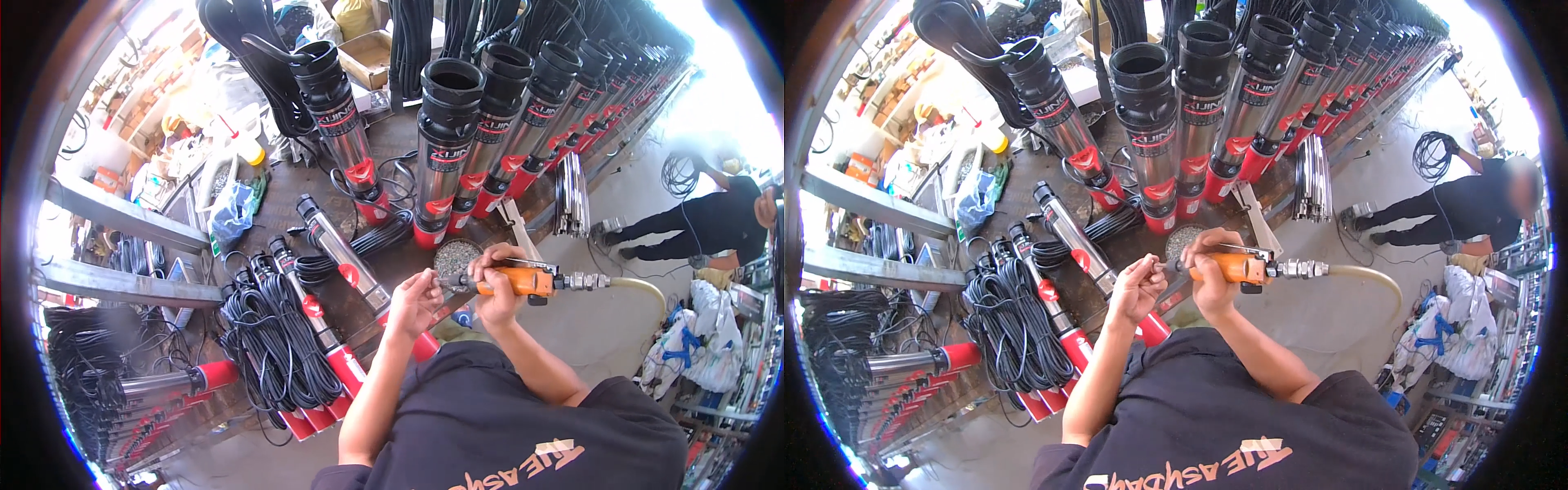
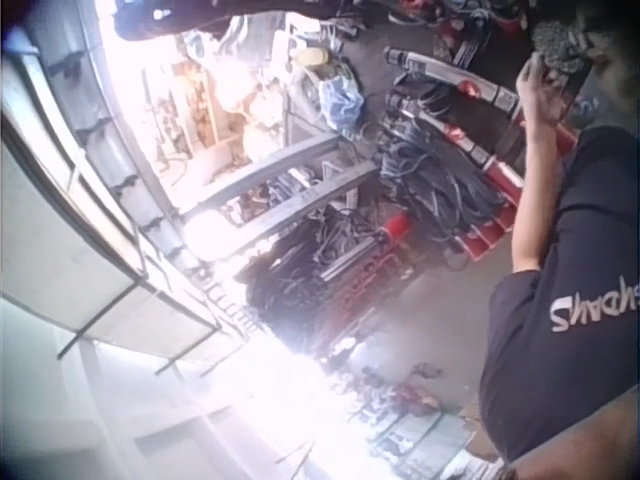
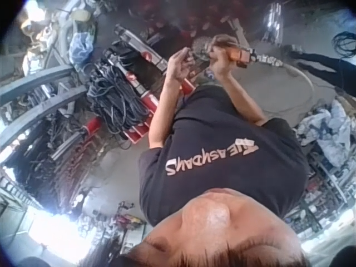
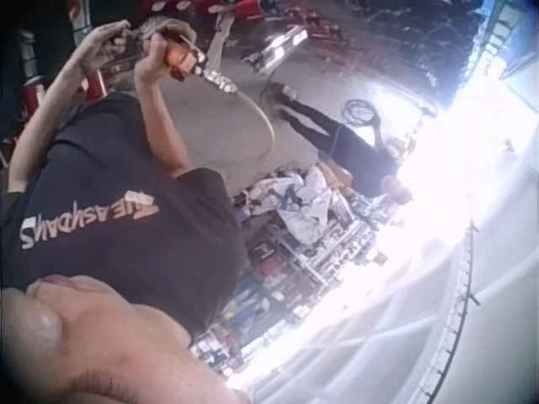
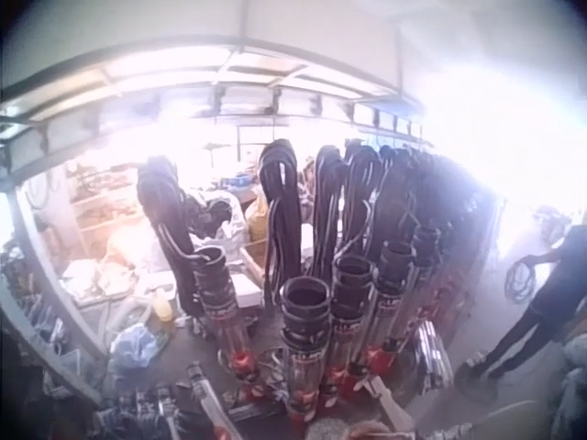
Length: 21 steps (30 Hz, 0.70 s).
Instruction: The person assembles submersible water pumps by inserting electrical cables into the pump housings, securing them with fasteners using a pneumatic tool, and organizing the completed pumps on a workbench.
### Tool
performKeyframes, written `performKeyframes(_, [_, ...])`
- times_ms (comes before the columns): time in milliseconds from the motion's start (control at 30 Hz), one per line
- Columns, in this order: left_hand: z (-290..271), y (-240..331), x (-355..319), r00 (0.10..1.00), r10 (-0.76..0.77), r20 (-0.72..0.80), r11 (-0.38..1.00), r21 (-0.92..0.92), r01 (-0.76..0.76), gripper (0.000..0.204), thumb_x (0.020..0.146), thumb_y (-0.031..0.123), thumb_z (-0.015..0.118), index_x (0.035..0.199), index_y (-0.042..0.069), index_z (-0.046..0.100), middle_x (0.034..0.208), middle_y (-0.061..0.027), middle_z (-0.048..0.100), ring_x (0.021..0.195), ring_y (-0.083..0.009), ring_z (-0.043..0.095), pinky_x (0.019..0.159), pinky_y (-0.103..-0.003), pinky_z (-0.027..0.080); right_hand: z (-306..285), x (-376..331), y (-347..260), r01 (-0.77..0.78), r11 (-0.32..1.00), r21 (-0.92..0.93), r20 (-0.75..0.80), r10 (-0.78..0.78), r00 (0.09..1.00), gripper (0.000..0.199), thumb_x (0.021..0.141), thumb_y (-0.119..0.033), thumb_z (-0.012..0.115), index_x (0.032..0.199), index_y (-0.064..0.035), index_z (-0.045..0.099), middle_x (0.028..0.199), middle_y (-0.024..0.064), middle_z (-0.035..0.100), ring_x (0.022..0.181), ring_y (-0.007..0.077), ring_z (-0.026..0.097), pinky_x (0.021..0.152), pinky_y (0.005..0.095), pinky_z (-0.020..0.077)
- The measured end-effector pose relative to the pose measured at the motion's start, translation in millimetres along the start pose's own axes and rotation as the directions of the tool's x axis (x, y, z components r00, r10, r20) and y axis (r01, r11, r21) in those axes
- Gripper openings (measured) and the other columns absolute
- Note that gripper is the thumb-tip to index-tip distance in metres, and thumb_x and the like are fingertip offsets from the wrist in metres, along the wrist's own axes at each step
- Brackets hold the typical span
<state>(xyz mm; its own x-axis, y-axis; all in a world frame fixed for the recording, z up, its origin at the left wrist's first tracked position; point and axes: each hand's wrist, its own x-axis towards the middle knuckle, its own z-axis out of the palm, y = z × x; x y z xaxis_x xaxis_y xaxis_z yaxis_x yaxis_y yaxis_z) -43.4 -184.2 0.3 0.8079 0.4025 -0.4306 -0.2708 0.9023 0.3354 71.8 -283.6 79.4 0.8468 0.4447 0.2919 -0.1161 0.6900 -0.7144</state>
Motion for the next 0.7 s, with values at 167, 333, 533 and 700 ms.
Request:
performKeyframes(167, [-13, 9, -24, 0.991, 0.013, 0.134, 0.993, -0.121, 0.003, 0.022, 0.104, 0.019, 0.057, 0.111, 0.0, 0.064, 0.091, -0.0064, 0.064, 0.074, -0.0119, 0.054, 0.063, -0.024, 0.043, 19, -6, 9, -0.054, 0.995, 0.084, 0.066, 0.049, 0.997, 0.026, 0.081, 0.005, 0.052, 0.106, -0.0031, 0.049, 0.096, 0.0121, 0.054, 0.072, 0.0183, 0.055, 0.073, 0.0363, 0.0499])
performKeyframes(333, [-20, 3, -40, 0.996, 0.067, 0.052, 0.986, -0.157, -0.058, 0.02, 0.103, 0.019, 0.06, 0.109, 0.002, 0.065, 0.092, -0.0046, 0.065, 0.076, -0.0118, 0.057, 0.066, -0.024, 0.046, 20, -15, 19, -0.117, 0.988, 0.096, 0.109, 0.106, 0.988, 0.028, 0.08, 0.006, 0.05, 0.106, -0.0038, 0.049, 0.095, 0.0122, 0.053, 0.072, 0.0181, 0.054, 0.072, 0.0358, 0.0493])
performKeyframes(533, [-49, -12, -41, 0.956, -0.036, -0.291, 0.955, -0.291, -0.052, 0.018, 0.098, 0.023, 0.068, 0.098, 0.005, 0.066, 0.081, -0.0017, 0.066, 0.063, -0.0105, 0.057, 0.058, -0.024, 0.047, 15, -44, 49, -0.131, 0.99, -0.053, 0.279, 0.14, 0.95, 0.025, 0.083, 0.003, 0.053, 0.105, -0.005, 0.047, 0.095, 0.0129, 0.052, 0.071, 0.0175, 0.055, 0.072, 0.0353, 0.0507])
performKeyframes(700, [-91, -6, -25, 0.867, -0.063, -0.495, 0.928, -0.348, -0.132, 0.02, 0.099, 0.022, 0.067, 0.088, 0.01, 0.056, 0.067, 0.0042, 0.044, 0.048, -0.0046, 0.034, 0.038, -0.019, 0.025, 6, -62, 100, -0.182, 0.968, -0.171, 0.442, 0.24, 0.864, 0.022, 0.089, 0.007, 0.054, 0.105, -0.005, 0.046, 0.099, 0.0127, 0.053, 0.079, 0.0169, 0.058, 0.075, 0.0329, 0.0524])
